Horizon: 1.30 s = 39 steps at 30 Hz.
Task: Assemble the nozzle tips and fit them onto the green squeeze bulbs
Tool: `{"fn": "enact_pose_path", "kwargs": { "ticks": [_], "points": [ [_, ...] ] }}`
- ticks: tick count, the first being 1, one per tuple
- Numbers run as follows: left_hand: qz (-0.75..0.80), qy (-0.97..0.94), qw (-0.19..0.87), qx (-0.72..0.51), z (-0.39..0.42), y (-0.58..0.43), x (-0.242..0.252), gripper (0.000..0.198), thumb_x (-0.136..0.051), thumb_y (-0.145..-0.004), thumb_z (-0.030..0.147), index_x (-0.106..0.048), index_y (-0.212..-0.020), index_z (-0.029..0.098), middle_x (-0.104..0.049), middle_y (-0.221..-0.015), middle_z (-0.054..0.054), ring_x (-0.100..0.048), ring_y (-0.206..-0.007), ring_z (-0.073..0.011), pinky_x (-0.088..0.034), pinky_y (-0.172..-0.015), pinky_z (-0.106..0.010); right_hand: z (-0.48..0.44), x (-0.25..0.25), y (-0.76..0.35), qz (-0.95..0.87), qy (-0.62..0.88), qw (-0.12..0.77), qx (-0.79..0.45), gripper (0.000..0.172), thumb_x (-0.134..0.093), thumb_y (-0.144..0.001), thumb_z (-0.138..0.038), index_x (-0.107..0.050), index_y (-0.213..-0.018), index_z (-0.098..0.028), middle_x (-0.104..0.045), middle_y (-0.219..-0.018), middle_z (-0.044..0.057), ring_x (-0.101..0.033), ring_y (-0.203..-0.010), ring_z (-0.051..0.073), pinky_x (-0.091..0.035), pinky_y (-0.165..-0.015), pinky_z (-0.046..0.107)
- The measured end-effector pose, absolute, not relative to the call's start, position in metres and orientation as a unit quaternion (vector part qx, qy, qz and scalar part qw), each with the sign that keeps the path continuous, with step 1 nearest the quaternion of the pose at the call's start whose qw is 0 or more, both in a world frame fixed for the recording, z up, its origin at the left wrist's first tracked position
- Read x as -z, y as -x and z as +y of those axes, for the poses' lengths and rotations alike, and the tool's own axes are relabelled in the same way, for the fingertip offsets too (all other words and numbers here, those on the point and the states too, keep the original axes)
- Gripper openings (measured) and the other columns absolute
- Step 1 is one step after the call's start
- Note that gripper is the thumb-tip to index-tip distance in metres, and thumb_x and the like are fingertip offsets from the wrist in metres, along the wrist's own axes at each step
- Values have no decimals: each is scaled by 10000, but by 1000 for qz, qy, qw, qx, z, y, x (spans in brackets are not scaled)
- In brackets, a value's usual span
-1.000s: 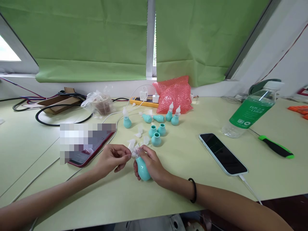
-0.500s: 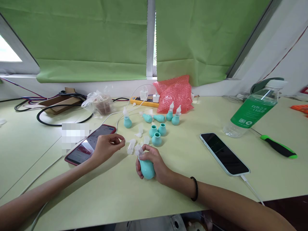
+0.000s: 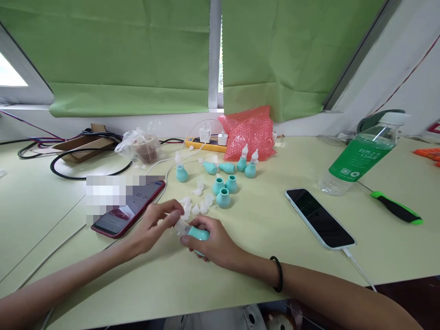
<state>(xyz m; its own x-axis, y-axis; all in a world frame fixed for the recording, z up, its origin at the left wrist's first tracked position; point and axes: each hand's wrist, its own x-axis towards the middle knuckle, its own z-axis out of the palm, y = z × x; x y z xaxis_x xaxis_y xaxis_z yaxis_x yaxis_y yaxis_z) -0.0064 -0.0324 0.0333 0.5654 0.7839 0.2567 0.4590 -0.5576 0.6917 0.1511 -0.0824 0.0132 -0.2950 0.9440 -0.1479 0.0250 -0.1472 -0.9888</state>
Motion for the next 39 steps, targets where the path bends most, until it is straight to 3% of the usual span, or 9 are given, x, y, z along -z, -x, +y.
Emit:
{"fn": "enact_pose_path", "kwargs": {
  "ticks": [4, 11, 17, 21, 23, 26, 31, 35, 39],
  "points": [
    [309, -890, 289, -169, -43, 0, -32, 344, -416, -787, 353, -427, -520, 138, -324, -428, 61, -274, -406, -52, -224, -412, -186, -87, -13, -149, -581, 497, 367, -529, 181, -656, -578, -211, -493, -629, -153, -442, -518, -64, -391, -392, 33, -308, -350, 153],
    [309, -839, 415, -171, -40, -3, -28, 460, -232, -854, 343, -237, -433, 158, -186, -425, 59, -163, -412, -57, -174, -386, -200, -88, -14, -150, -635, 472, 359, -495, 173, -667, -593, -266, -544, -578, -145, -504, -482, -31, -411, -387, 54, -313, -358, 175],
    [322, -777, 517, -159, -40, -4, -32, 491, -274, -821, 418, -345, -414, 153, -266, -381, 51, -227, -381, -56, -200, -367, -194, -88, -16, -152, -667, 437, 356, -487, 193, -634, -640, -320, -570, -571, -151, -540, -480, -7, -448, -381, 76, -364, -370, 195],
    [347, -729, 570, -150, -40, -4, -32, 479, -199, -832, 421, -333, -448, 169, -274, -369, 54, -242, -352, -62, -228, -357, -196, -92, -16, -156, -792, 369, 363, -325, 122, -610, -668, -301, -603, -679, -179, -610, -583, 20, -555, -531, 133, -434, -523, 244],
    [364, -772, 490, -181, -38, -2, -28, 488, -143, -853, 397, -326, -462, 170, -279, -387, 50, -254, -363, -66, -249, -374, -196, -94, -18, -158, -826, 340, 373, -251, 122, -619, -663, -271, -600, -754, -192, -639, -661, 29, -583, -608, 150, -441, -594, 259],
    [358, -855, 298, -230, -33, 0, -20, 443, -236, -849, 390, -385, -500, 160, -342, -437, 36, -321, -411, -79, -286, -438, -206, -92, -27, -163, -817, 348, 413, -205, 145, -616, -669, -242, -580, -802, -200, -637, -694, 27, -580, -618, 150, -442, -606, 266],
    [332, -927, 72, -161, -25, 1, -12, 277, -322, -841, 363, -499, -822, 151, -562, -673, -49, -525, -564, -161, -372, -502, -245, -75, -61, -176, -784, 353, 488, -149, 173, -589, -694, -201, -591, -864, -234, -584, -785, 41, -543, -750, 183, -441, -691, 328],
    [323, -935, 32, -144, -24, 1, -13, 264, -282, -866, 295, -469, -999, 165, -567, -845, -73, -567, -706, -193, -435, -575, -286, -47, -99, -186, -759, 393, 511, -86, 146, -600, -687, -284, -625, -828, -257, -499, -809, 25, -496, -748, 157, -418, -666, 304],
    [318, -932, 42, -171, -24, 3, -11, 308, -349, -841, 324, -424, -1107, 187, -544, -907, -79, -559, -771, -199, -460, -645, -321, -2, -112, -197, -767, 448, 451, -86, 183, -599, -668, -347, -643, -782, -211, -532, -719, 10, -483, -624, 119, -393, -546, 252]
  ]
}}
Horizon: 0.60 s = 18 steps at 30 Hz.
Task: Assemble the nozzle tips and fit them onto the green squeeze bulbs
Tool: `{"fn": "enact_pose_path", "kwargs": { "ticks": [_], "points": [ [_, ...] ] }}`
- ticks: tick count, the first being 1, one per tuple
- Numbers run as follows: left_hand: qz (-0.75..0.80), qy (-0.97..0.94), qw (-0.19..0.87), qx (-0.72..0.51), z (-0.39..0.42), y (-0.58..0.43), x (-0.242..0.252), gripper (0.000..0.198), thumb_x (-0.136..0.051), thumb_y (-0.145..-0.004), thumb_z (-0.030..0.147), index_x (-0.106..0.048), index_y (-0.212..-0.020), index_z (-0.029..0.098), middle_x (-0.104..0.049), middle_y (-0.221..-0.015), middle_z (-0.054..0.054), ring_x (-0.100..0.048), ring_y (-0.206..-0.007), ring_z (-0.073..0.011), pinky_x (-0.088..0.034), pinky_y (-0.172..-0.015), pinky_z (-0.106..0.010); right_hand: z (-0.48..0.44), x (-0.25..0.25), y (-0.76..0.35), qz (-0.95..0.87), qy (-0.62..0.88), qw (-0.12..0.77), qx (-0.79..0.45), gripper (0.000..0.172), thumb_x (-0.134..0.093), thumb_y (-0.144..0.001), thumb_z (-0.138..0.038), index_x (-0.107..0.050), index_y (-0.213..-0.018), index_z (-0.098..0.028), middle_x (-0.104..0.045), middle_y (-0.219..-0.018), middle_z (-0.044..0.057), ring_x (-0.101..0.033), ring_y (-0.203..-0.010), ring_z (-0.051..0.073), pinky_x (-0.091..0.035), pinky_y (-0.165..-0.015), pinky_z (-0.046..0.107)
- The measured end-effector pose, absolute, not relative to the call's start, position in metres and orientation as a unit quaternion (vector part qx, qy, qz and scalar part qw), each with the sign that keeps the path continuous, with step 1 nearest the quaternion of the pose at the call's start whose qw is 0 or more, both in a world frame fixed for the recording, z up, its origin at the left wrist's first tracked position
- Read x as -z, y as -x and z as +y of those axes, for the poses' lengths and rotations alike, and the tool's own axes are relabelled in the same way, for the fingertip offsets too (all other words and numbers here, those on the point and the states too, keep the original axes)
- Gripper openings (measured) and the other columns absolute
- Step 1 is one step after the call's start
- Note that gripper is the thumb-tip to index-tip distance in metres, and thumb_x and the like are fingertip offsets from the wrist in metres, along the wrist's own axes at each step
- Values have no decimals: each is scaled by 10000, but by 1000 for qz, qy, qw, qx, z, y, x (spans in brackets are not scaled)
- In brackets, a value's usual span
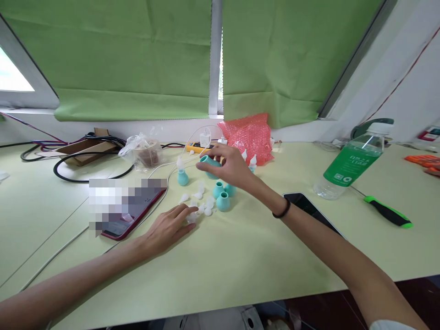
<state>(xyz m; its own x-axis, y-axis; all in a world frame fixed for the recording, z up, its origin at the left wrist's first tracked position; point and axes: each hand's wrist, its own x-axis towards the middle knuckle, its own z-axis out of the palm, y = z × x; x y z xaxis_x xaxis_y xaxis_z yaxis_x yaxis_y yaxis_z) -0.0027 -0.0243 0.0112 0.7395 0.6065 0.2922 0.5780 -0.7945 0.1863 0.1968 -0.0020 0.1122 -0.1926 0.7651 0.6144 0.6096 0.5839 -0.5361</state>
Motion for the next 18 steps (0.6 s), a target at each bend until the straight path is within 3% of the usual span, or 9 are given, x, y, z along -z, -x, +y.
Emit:
{"fn": "enact_pose_path", "kwargs": {
  "ticks": [7, 10, 13, 18],
  "points": [
    [322, -918, 29, -231, -27, 5, -12, 305, -364, -832, 293, -441, -1102, 173, -487, -1028, -119, -503, -918, -224, -452, -727, -360, 54, -83, -209, -768, 533, 333, -118, 254, -654, -566, -365, -655, -689, -143, -626, -652, 48, -558, -584, 155, -418, -515, 256],
    [353, -903, 11, -245, -26, 5, -11, 418, -391, -815, 343, -372, -1188, 156, -318, -1252, -167, -324, -1150, -306, -338, -892, -465, 62, -73, -210, -790, 531, 282, -119, 232, -643, -574, -345, -659, -682, -140, -636, -651, 55, -566, -600, 162, -420, -530, 259],
    [380, -897, 26, -225, -22, 5, -4, 568, -391, -803, 422, -247, -1274, 139, -137, -1359, -195, -89, -1250, -365, -232, -941, -544, 68, -67, -211, -800, 528, 254, -128, 205, -667, -534, -311, -656, -647, -141, -628, -615, 46, -555, -572, 158, -414, -511, 256],
    [361, -914, 74, -172, -17, 7, 4, 523, -347, -829, 398, -249, -1278, 146, -228, -1352, -172, -38, -1266, -330, -232, -963, -537, 76, -62, -211, -812, 517, 237, -132, 226, -654, -543, -296, -648, -692, -127, -625, -646, 50, -556, -583, 148, -415, -511, 244]
  ]
}}
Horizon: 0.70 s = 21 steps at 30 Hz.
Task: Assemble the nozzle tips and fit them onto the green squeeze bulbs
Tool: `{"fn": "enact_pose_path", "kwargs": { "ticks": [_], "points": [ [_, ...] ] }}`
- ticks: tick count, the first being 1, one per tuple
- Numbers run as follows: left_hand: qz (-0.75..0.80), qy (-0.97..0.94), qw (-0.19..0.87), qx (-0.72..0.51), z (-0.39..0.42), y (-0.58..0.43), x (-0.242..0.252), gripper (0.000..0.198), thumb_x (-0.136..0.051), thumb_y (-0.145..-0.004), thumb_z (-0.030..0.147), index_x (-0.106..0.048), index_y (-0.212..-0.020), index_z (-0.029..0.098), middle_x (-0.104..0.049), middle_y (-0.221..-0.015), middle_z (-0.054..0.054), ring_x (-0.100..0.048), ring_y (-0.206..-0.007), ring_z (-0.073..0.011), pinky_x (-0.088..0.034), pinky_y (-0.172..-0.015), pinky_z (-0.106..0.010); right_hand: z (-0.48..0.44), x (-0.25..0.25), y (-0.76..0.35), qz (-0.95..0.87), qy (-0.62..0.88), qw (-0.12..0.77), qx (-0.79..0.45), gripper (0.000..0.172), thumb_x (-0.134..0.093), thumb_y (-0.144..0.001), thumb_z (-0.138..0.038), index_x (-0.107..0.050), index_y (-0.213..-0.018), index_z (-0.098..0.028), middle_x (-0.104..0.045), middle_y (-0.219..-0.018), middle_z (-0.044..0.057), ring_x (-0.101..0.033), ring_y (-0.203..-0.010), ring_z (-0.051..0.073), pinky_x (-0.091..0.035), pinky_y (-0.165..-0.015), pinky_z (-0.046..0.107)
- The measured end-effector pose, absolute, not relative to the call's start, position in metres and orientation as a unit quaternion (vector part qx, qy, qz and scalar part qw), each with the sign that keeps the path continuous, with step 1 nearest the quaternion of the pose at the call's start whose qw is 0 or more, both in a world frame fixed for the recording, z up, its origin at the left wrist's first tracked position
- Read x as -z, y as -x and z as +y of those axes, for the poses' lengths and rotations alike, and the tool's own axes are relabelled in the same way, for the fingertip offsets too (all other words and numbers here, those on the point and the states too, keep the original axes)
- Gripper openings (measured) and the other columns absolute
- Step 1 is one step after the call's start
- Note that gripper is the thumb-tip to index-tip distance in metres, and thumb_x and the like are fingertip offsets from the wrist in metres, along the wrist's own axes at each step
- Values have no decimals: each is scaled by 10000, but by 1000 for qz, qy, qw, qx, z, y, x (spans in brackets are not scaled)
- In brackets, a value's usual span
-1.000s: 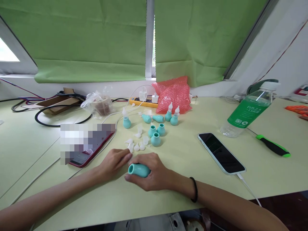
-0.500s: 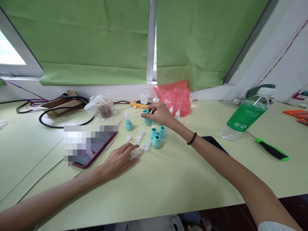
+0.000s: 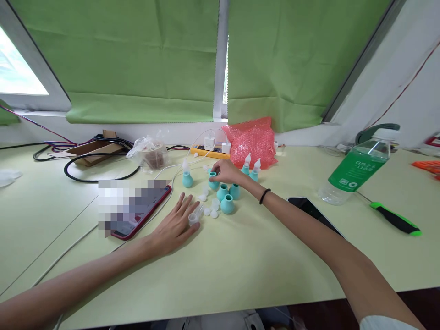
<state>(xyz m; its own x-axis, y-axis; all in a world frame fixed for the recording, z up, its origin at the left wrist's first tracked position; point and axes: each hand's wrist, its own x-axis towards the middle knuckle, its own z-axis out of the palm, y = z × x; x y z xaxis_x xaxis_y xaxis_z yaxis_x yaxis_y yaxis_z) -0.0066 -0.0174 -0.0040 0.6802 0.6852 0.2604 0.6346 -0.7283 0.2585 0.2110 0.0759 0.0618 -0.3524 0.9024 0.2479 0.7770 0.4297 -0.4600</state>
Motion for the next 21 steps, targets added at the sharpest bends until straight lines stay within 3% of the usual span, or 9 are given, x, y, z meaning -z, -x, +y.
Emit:
{"fn": "enact_pose_path", "kwargs": {
  "ticks": [6, 9, 12, 16, 21],
  "points": [
    [324, -922, 88, -192, -21, 7, -6, 460, -384, -817, 286, -296, -1244, 139, -275, -1333, -151, -183, -1252, -279, -250, -993, -480, 82, -63, -210, -824, 515, 194, -133, 232, -674, -523, -325, -638, -661, -142, -610, -580, 28, -554, -556, 142, -397, -483, 225],
    [308, -924, 100, -202, -24, 7, -11, 441, -412, -794, 247, -330, -1216, 148, -296, -1316, -145, -254, -1218, -261, -294, -976, -443, 89, -66, -213, -816, 533, 195, -107, 308, -611, -610, -393, -625, -780, -136, -632, -682, 54, -573, -622, 148, -412, -534, 231],
    [316, -920, 89, -216, -25, 7, -11, 435, -428, -781, 236, -350, -1203, 162, -242, -1344, -134, -204, -1235, -285, -284, -969, -461, 101, -68, -215, -799, 564, 202, -60, 355, -523, -701, -385, -571, -932, -119, -622, -839, 95, -572, -736, 168, -412, -605, 252],
    [359, -908, 81, -200, -22, 6, -7, 477, -416, -798, 287, -295, -1245, 171, -190, -1367, -150, -112, -1254, -345, -222, -949, -564, 117, -63, -210, -793, 590, 149, -27, 389, -613, -617, -376, -579, -908, -120, -611, -859, 110, -560, -758, 210, -394, -599, 268],
    [300, -931, 124, -165, -20, 7, -6, 414, -269, -866, 234, -234, -1265, 131, -324, -1311, -164, -260, -1233, -235, -279, -984, -439, 129, -55, -199, -791, 605, 87, -6, 360, -650, -582, -353, -580, -861, -137, -600, -888, 101, -547, -797, 218, -376, -590, 244]
  ]
}}
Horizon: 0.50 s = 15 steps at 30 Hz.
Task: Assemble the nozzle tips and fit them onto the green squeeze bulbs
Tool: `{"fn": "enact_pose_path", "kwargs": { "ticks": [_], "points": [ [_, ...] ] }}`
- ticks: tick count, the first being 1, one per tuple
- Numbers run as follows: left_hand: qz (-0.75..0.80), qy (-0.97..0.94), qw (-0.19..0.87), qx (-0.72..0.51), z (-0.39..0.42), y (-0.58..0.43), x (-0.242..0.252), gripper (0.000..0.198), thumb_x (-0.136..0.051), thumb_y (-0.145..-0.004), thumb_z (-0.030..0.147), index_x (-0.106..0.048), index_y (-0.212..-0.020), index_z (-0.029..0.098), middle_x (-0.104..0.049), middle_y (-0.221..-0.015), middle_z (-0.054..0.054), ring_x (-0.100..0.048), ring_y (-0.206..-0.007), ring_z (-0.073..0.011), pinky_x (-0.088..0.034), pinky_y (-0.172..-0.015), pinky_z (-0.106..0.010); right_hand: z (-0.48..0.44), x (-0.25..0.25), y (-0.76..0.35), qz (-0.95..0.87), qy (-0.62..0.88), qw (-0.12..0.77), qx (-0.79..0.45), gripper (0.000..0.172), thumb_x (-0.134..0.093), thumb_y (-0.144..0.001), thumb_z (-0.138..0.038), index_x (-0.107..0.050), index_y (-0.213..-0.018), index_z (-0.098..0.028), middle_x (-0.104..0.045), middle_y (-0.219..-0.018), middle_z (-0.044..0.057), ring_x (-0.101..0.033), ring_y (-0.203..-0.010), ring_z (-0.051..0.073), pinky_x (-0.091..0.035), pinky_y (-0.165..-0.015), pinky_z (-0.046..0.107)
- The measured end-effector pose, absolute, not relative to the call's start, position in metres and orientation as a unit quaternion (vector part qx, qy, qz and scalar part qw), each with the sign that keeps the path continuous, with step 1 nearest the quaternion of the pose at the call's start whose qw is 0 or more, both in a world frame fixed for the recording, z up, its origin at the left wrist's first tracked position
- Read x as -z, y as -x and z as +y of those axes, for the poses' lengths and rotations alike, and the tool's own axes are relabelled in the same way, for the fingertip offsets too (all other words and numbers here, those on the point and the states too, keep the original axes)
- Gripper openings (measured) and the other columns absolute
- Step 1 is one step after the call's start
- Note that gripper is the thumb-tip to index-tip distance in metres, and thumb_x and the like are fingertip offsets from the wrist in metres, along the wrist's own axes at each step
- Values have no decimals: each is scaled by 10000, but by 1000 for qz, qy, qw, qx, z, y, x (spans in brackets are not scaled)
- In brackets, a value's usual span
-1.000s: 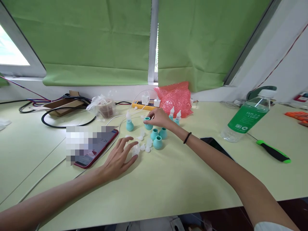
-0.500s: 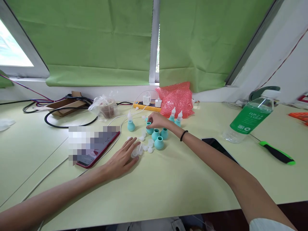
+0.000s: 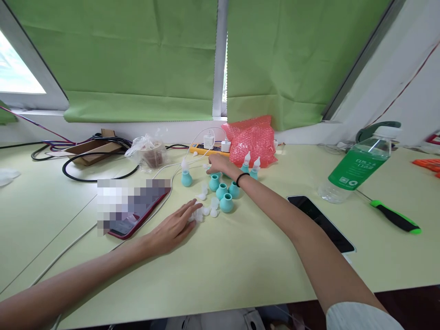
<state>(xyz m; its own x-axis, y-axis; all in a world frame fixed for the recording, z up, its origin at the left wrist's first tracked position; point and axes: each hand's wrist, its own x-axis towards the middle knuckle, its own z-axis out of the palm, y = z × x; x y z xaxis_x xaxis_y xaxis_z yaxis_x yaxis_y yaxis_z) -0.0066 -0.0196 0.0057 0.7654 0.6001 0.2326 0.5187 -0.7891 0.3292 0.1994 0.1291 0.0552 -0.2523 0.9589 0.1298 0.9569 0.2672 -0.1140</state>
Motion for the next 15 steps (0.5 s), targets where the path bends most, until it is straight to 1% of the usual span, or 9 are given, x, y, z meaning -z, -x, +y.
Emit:
{"fn": "enact_pose_path", "kwargs": {
  "ticks": [2, 4, 6, 8, 10, 12, 15],
  "points": [
    [296, -930, 134, -174, -19, 6, -5, 413, -247, -873, 218, -203, -1274, 131, -328, -1312, -157, -286, -1223, -217, -318, -968, -408, 131, -54, -197, -785, 615, 68, 1, 326, -640, -593, -341, -578, -831, -127, -604, -841, 95, -551, -764, 207, -366, -571, 235],
    [308, -923, 138, -182, -18, 5, -5, 432, -248, -877, 246, -168, -1286, 133, -337, -1310, -150, -296, -1218, -220, -330, -959, -407, 131, -52, -196, -779, 625, 55, 8, 305, -624, -603, -343, -576, -798, -113, -605, -777, 87, -555, -709, 194, -354, -541, 229],
    [325, -918, 133, -184, -18, 5, -4, 463, -261, -875, 287, -153, -1295, 123, -320, -1321, -152, -257, -1235, -237, -305, -974, -426, 128, -51, -195, -774, 631, 52, 16, 288, -617, -599, -338, -576, -764, -106, -600, -724, 79, -552, -655, 181, -339, -512, 226],
    [340, -914, 125, -181, -19, 6, -3, 494, -267, -871, 301, -130, -1305, 110, -266, -1348, -158, -179, -1260, -253, -252, -998, -453, 123, -53, -193, -772, 632, 64, 28, 249, -617, -588, -310, -580, -728, -108, -594, -693, 71, -545, -630, 173, -331, -502, 225],
    [344, -915, 122, -173, -21, 7, -4, 521, -277, -861, 269, -88, -1317, 102, -194, -1375, -160, -93, -1275, -262, -200, -1012, -476, 117, -57, -192, -768, 631, 94, 47, 210, -612, -579, -277, -581, -708, -114, -590, -703, 73, -542, -657, 180, -338, -519, 231],
    [339, -918, 121, -164, -22, 8, -4, 551, -290, -841, 208, -45, -1323, 98, -130, -1391, -159, -35, -1278, -266, -164, -1017, -493, 109, -66, -191, -762, 628, 139, 75, 196, -598, -582, -260, -575, -717, -119, -583, -766, 83, -535, -733, 201, -358, -570, 248],
    [325, -923, 117, -170, -21, 8, -2, 581, -282, -810, 120, -6, -1320, 79, -116, -1390, -169, -24, -1280, -255, -146, -1023, -486, 88, -81, -191, -751, 616, 210, 112, 207, -559, -617, -263, -543, -775, -129, -550, -886, 81, -505, -845, 204, -378, -678, 271]
  ]
}}
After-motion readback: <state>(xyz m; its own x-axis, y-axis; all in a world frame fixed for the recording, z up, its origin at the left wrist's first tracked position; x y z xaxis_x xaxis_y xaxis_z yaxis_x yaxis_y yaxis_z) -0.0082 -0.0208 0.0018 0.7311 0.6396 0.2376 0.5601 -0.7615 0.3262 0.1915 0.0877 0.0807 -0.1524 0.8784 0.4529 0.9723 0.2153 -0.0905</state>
